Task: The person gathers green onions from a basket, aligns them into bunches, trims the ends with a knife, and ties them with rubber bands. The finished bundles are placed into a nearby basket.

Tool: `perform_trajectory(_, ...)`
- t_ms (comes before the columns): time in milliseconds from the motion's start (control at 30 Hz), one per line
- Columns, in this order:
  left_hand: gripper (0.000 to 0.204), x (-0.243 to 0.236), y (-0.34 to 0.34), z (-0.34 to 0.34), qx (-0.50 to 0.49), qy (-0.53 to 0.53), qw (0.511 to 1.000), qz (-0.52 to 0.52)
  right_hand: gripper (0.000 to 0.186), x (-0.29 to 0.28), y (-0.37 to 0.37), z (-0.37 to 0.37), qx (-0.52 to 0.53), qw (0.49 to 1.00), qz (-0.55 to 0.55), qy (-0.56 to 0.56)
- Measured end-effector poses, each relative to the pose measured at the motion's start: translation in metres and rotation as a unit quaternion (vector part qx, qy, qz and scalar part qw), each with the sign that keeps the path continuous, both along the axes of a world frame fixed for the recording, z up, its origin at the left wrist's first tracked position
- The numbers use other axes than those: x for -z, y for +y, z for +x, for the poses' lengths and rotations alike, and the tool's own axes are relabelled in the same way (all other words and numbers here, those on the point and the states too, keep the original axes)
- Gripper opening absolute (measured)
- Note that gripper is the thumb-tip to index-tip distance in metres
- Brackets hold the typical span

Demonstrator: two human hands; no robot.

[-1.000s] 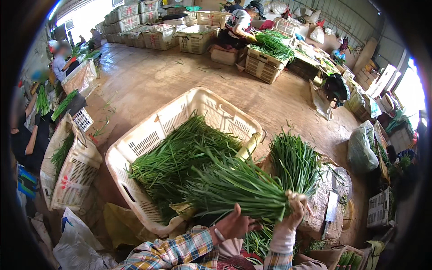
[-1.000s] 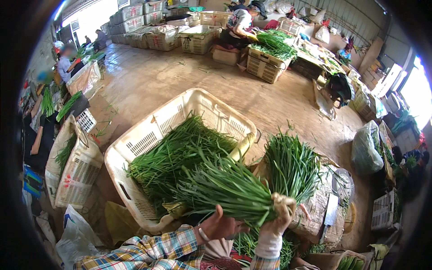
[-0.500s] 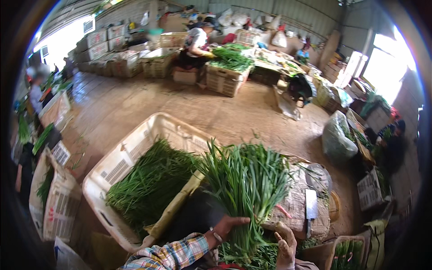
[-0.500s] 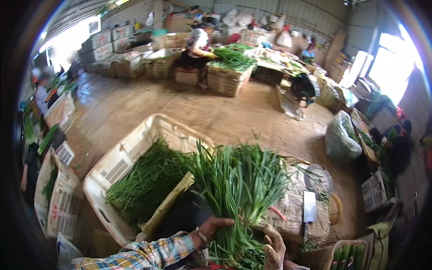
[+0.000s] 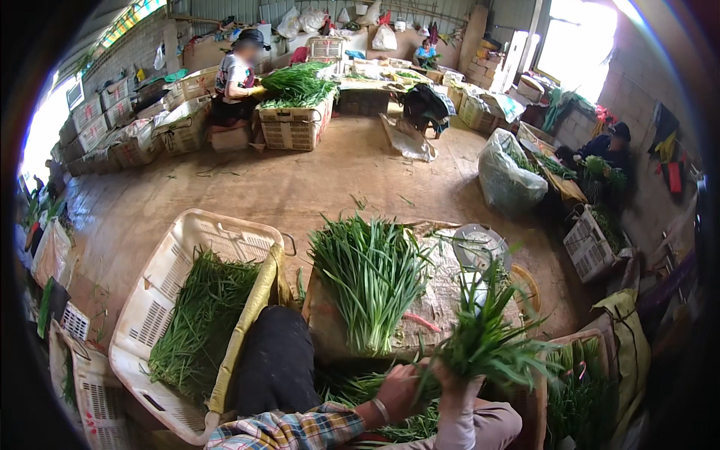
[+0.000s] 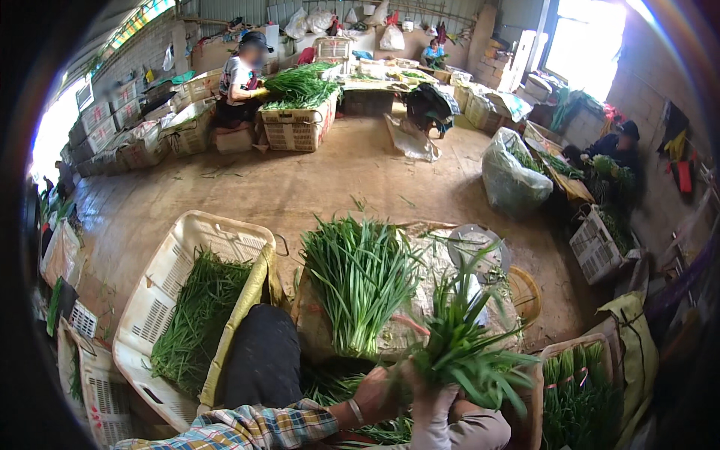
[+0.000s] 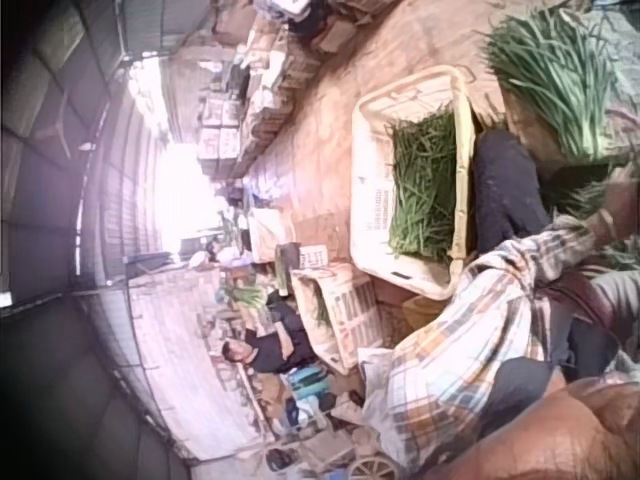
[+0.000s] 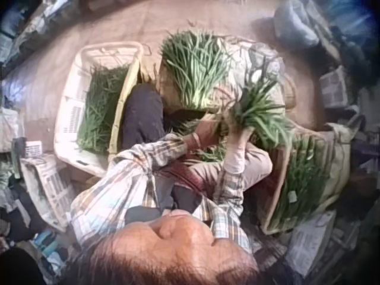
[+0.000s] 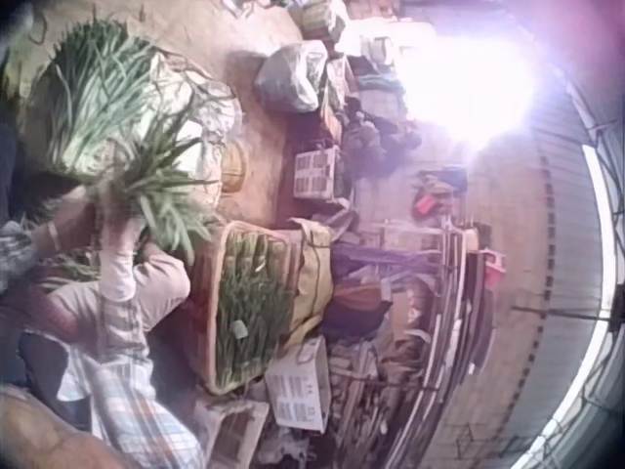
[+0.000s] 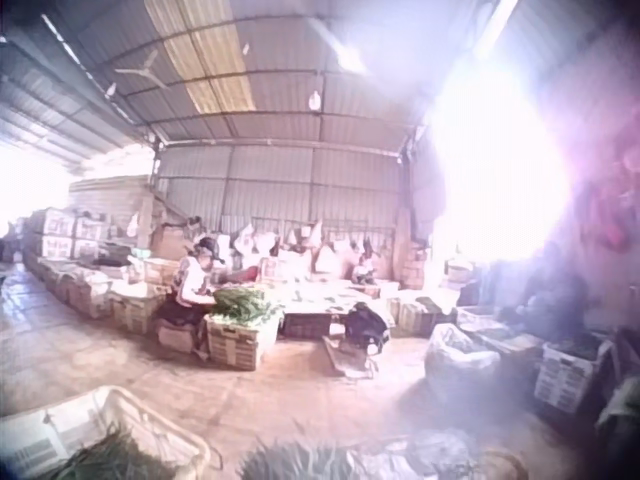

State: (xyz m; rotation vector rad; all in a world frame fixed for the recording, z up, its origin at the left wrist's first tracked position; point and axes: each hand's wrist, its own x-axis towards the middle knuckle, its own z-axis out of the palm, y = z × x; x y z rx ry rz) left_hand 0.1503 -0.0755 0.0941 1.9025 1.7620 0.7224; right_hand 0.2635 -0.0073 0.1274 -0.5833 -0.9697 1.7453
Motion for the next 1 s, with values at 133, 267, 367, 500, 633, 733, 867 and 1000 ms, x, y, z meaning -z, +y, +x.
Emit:
perform_trajectory(133,0.081,-0.061,0.007,-0.038,0.038,-0.127,0.99,-0.051,0.041,-0.047,0.026,-0.002,0.207,0.962,0.109,-0.139)
perform_trajectory(267,0.099,-0.119,0.039,-0.118,-0.049,-0.609,0.792,0.01,0.059,-0.079,0.073,0.044,0.12,0.962,0.114,-0.217)
perform_trajectory(367,0.104,-0.13,0.094,-0.122,0.026,-0.452,0.888,0.083,0.056,-0.063,0.107,0.064,-0.076,0.99,0.115,0.01)
perform_trajectory(500,0.109,-0.064,0.166,-0.088,0.092,-0.06,0.994,-0.006,0.047,0.026,0.134,0.056,-0.051,0.978,0.154,-0.133)
perform_trajectory(633,0.069,0.005,0.169,-0.077,0.167,-0.646,0.724,-0.175,0.036,-0.016,0.141,0.003,-0.04,0.952,0.243,-0.183)
perform_trajectory(733,0.055,-0.017,0.173,-0.036,0.176,-0.809,0.514,-0.225,0.034,-0.025,0.143,0.021,-0.12,0.992,0.032,0.003)
perform_trajectory(867,0.046,0.032,0.194,-0.001,0.166,-0.429,0.866,0.198,0.037,-0.024,0.133,0.037,-0.174,0.971,-0.094,0.137)
perform_trajectory(1000,0.044,0.047,0.235,0.037,0.071,-0.574,0.784,0.225,0.075,-0.056,0.14,0.03,-0.067,0.997,0.035,0.014)
